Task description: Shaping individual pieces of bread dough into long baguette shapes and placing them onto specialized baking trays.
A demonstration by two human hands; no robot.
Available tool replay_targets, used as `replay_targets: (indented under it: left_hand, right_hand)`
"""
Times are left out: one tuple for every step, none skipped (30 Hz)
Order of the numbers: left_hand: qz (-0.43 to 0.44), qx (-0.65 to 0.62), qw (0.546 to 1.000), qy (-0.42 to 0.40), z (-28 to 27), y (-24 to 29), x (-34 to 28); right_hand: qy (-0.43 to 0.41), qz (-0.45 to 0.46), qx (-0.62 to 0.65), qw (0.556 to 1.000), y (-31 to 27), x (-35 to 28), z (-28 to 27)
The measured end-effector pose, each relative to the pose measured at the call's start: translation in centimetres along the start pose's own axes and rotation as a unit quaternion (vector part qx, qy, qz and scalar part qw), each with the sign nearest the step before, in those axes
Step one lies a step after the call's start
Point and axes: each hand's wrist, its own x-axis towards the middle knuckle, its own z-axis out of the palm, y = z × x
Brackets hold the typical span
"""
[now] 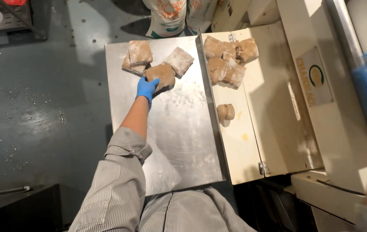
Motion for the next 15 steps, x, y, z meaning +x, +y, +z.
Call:
replay_targets:
  left_hand:
    - [-0.011, 0.06, 0.997, 0.039, 0.4, 1.0, -0.5]
    - [-0.02, 0.116, 0.99, 0.079, 1.2, 2.1, -0.9]
    - [-0.018, 0.11, 0.991, 0.079, 2.1, 3.0, -1.5]
    - [0.018, 0.176, 0.974, 0.141, 2.8, 3.6, -2.7]
    - [0.054, 0.24, 0.948, 0.201, 3.4, 4.2, -3.9]
    - [0.053, 0.235, 0.949, 0.205, 4.1, 4.2, -4.1]
    - [0.069, 0.221, 0.952, 0.199, 4.7, 4.2, -4.4]
    - [0.083, 0.207, 0.955, 0.196, 5.3, 4.0, -5.0]
    - [0.079, 0.202, 0.955, 0.203, 6.1, 2.9, -5.5]
    - [0.119, 0.135, 0.97, 0.164, 6.6, 2.0, -5.7]
    - [0.16, 0.067, 0.977, 0.124, 7.1, 1.1, -5.9]
    - [0.155, 0.062, 0.975, 0.147, 7.4, 2.2, -8.4]
    - [0.166, -0.029, 0.983, 0.071, 7.8, 3.4, -11.1]
    - [0.181, -0.117, 0.977, 0.01, 7.5, 4.6, -13.8]
    - [0.182, -0.12, 0.975, 0.049, 7.4, 5.6, -17.1]
  right_hand:
    - [0.003, -0.011, -0.007, 1.0, -6.3, -0.6, 2.6]
    - [0.006, -0.025, -0.016, 1.0, -12.8, -2.1, 4.5]
    - [0.008, -0.029, -0.021, 0.999, -15.0, -2.5, 5.9]
    - [-0.016, -0.019, -0.003, 1.0, -17.1, -3.1, 7.4]
    - [-0.039, -0.008, 0.015, 0.999, -19.3, -3.8, 8.9]
    - [-0.041, -0.015, 0.013, 0.999, -19.4, -4.5, 11.0]
    - [-0.061, 0.016, 0.044, 0.997, -19.4, -5.3, 13.1]
    - [-0.084, 0.046, 0.076, 0.993, -19.4, -6.1, 15.0]
    - [-0.09, 0.037, 0.074, 0.993, -18.1, -7.4, 17.3]
    - [-0.091, 0.049, 0.12, 0.987, -16.6, -8.3, 19.7]
    - [-0.093, 0.061, 0.165, 0.98, -15.1, -9.2, 22.2]
    - [-0.109, 0.042, 0.168, 0.979, -14.8, -9.5, 24.3]
    - [-0.14, 0.082, 0.192, 0.968, -14.6, -10.1, 26.4]
    - [-0.181, 0.112, 0.219, 0.952, -14.4, -10.3, 28.8]
    - [-0.207, 0.083, 0.224, 0.949, -16.1, -9.9, 29.7]
